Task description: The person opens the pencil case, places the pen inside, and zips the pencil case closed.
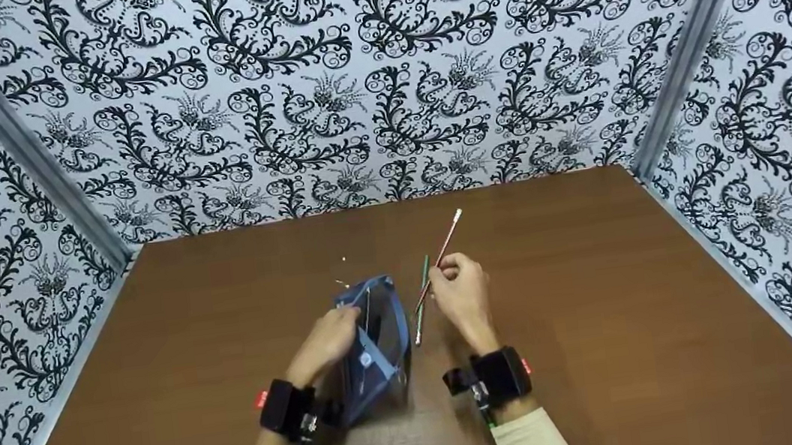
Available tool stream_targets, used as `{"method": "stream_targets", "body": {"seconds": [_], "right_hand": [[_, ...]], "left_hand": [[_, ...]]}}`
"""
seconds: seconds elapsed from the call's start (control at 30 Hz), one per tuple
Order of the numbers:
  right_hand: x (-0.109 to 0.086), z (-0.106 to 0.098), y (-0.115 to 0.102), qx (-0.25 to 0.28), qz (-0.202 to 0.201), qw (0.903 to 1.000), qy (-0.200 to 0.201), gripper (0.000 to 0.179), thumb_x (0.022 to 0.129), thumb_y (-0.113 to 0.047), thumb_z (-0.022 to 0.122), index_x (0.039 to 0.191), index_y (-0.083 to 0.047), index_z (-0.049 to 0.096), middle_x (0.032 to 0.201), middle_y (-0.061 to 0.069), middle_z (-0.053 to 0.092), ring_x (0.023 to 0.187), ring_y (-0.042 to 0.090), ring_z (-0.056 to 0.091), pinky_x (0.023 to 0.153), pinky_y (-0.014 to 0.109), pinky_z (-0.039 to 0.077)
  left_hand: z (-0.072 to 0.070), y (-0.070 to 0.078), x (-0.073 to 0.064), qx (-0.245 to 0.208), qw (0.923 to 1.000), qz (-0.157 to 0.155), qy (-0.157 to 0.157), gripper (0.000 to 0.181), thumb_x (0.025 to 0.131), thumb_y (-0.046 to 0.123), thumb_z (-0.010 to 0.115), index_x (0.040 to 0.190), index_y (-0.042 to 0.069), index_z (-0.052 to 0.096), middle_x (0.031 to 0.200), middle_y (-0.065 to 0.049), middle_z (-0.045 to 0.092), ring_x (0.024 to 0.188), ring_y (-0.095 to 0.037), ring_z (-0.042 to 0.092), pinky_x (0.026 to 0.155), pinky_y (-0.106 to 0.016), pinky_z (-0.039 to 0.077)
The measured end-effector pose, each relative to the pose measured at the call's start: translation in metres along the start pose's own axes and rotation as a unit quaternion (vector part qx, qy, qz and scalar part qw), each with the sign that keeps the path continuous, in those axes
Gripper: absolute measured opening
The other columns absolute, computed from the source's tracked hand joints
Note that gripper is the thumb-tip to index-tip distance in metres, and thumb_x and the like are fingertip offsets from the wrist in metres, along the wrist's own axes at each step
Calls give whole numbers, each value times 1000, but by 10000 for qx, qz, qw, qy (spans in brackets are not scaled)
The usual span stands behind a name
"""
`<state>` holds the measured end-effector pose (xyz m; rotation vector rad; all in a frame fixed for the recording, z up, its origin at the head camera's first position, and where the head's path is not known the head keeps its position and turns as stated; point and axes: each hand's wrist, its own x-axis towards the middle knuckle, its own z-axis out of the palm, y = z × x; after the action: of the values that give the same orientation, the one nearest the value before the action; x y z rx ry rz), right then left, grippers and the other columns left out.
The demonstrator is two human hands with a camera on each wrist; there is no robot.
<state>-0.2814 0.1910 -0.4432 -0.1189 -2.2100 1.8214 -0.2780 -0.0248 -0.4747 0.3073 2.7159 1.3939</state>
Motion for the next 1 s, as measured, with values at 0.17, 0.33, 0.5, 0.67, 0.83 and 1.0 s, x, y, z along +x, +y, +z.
{"method": "stream_targets", "body": {"seconds": [0.17, 0.33, 0.5, 0.67, 0.83, 1.0], "right_hand": [[0, -2, 0, 313, -60, 9995, 48, 13, 92, 2, 59, 101, 12, 59, 80, 8, 69, 62, 15, 69, 65, 30, 59], [0, -3, -1, 520, -101, 9986, 66, 17, 93, 2, 59, 107, 12, 58, 81, 10, 69, 63, 16, 69, 68, 32, 59], [-1, -3, -3, 526, -124, 9985, 78, 22, 93, 3, 60, 114, 9, 56, 91, 21, 71, 69, 17, 71, 71, 31, 59], [-2, 0, -5, 528, -172, 9984, 120, 20, 93, 4, 59, 111, 9, 56, 89, 21, 72, 71, 19, 71, 73, 35, 59], [-2, 2, -5, 648, -197, 9976, 134, 17, 92, 6, 58, 108, 10, 56, 84, 17, 73, 70, 23, 72, 73, 40, 59], [-1, 6, -3, 903, -104, 9958, 91, 14, 92, 7, 57, 106, 9, 56, 82, 17, 73, 70, 24, 72, 74, 41, 59]], "left_hand": [[-2, 2, -1, -17, 10000, -74, -42, 48, 103, 23, 31, 133, -3, 59, 119, -16, 64, 99, -27, 58, 90, -45, 49], [-1, 1, -2, -34, 9999, -123, -100, 48, 103, 23, 32, 133, -4, 58, 120, -18, 63, 92, -26, 58, 83, -41, 49], [-1, 1, -2, 3, 10000, -13, -79, 42, 103, 22, 31, 97, -1, 66, 137, -20, 57, 103, -27, 58, 92, -44, 48], [-2, 2, -2, 12, 10000, -12, -44, 42, 103, 22, 31, 96, 0, 66, 134, -20, 59, 102, -28, 58, 93, -45, 48], [-2, 2, -2, 113, 9999, 15, 35, 42, 102, 22, 32, 100, -2, 67, 114, -16, 65, 92, -25, 58, 86, -44, 50], [-2, 3, -1, 100, 9999, 16, 68, 41, 102, 22, 33, 95, 1, 67, 101, -12, 64, 86, -23, 57, 81, -41, 50]]}}
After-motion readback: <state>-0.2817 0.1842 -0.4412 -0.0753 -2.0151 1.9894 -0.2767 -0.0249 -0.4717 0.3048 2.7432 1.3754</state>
